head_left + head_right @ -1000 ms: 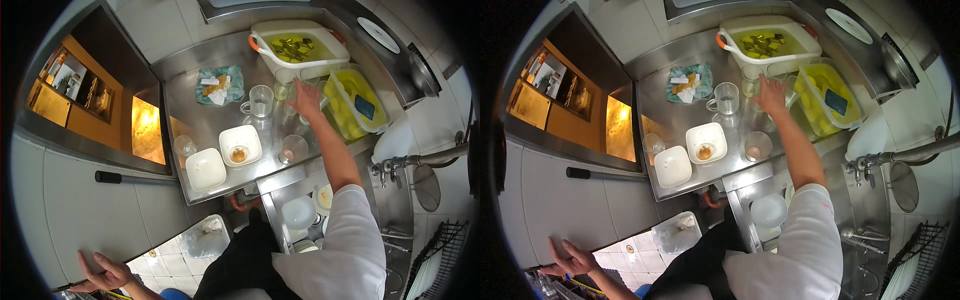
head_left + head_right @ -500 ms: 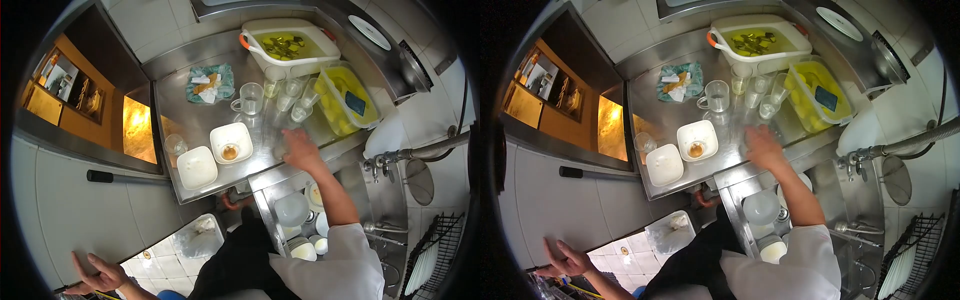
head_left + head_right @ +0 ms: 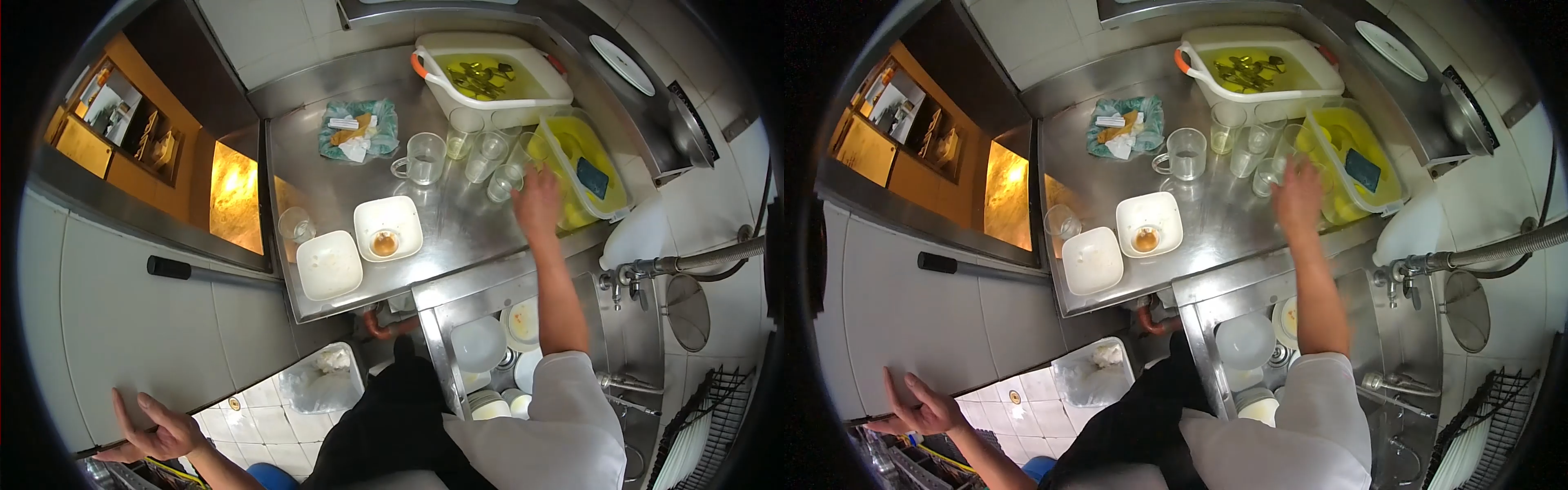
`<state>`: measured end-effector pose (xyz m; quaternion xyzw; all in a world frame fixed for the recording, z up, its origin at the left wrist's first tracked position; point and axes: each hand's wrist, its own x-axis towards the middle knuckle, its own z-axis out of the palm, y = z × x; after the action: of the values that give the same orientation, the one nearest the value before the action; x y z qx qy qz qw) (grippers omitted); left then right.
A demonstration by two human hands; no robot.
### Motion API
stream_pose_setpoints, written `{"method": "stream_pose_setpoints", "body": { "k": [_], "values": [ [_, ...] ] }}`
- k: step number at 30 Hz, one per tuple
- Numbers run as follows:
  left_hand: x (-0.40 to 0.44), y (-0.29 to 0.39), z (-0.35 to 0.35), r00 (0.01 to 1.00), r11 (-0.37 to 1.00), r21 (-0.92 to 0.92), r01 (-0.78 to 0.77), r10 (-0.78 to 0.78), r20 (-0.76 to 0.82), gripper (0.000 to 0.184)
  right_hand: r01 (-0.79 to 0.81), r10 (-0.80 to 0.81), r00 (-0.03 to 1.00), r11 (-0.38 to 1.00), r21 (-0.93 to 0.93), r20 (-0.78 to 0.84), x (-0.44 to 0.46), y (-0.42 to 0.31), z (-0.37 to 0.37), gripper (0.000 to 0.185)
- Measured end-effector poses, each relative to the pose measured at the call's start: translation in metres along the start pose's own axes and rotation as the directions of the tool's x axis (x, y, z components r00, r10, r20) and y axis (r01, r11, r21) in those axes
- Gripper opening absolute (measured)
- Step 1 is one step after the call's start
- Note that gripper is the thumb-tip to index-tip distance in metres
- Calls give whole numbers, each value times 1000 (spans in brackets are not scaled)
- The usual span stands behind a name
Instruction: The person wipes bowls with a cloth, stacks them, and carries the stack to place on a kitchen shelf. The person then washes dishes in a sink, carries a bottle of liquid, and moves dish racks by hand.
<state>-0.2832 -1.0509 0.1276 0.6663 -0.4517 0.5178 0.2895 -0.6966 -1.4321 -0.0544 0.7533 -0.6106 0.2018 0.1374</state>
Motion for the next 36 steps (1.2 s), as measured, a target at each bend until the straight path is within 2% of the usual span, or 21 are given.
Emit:
{"method": "stream_pose_setpoints", "body": {
  "k": [2, 4, 6, 9, 11, 14, 16, 19, 21, 24, 27, 29, 30, 31, 32, 33, 36],
  "values": [
    [-3, -3, 3, 999, 997, -77, 30, -32, -26, 25, 43, -64, 996, 954, 296, 62, 8, -42, 10, 49],
    [-6, -6, 7, 997, 982, -188, 34, -46, -59, 26, 100, -150, 986, 873, 477, 69, 25, -81, 36, 41],
    [-1, -5, 8, 997, 982, -189, -2, -13, -78, 28, 225, -251, 968, 874, 430, 3, 40, -111, 56, 31],
    [2, -3, 2, 997, 997, -41, -64, 62, -42, 27, 129, -278, 895, 910, 395, 349, 53, -126, 81, 21],
    [2, -2, 0, 997, 997, -9, -77, 77, -26, 26, 154, -284, 898, 918, 365, 335, 45, -127, 79, 18],
    [-6, -9, 5, 999, 982, -185, 26, -34, -37, 25, 169, -284, 905, 923, 346, 316, 17, -116, 64, 17],
    [-15, -18, 7, 996, 971, -226, 75, -82, -23, 24, 178, -273, 912, 936, 302, 308, -11, -97, 48, 15],
    [-23, -29, 0, 991, 977, -172, 129, -130, 8, 24, 124, -213, 925, 952, 279, 314, -49, -57, 29, 13],
    [-23, -21, 2, 976, 943, -252, 215, -219, 12, 24, 172, -240, 938, 949, 266, 250, -66, -20, 41, 11],
    [-14, -7, 7, 975, 927, -311, 209, -221, -5, 25, -39, 0, 976, 984, 174, 220, -68, -13, 9, 11],
    [-10, -4, 7, 982, 947, -269, 173, -187, -30, 25, -16, 32, 984, 995, 94, -173, -64, -27, -9, 12],
    [-11, -8, 5, 991, 978, -167, 124, -130, -25, 25, 17, 20, 988, 972, 234, -155, -65, -53, -5, 17],
    [-10, -9, 3, 994, 985, -140, 103, -106, -14, 24, -22, -9, 996, 943, 332, 92, -68, -74, -2, 19],
    [-10, -9, 2, 997, 990, -112, 81, -82, -4, 24, -86, -62, 942, 905, 417, 329, -71, -99, 3, 21],
    [-8, -7, 1, 997, 990, -120, 72, -71, 6, 24, -151, -73, 860, 909, 389, 505, -69, -128, 9, 23],
    [-7, -8, 2, 997, 988, -135, 73, -73, 1, 24, -84, -173, 821, 905, 416, 543, -67, -152, 15, 23],
    [-10, -10, 6, 996, 981, -177, 80, -87, -29, 24, -80, -192, 721, 932, 355, 666, -60, -194, 51, 22]
  ]
}}
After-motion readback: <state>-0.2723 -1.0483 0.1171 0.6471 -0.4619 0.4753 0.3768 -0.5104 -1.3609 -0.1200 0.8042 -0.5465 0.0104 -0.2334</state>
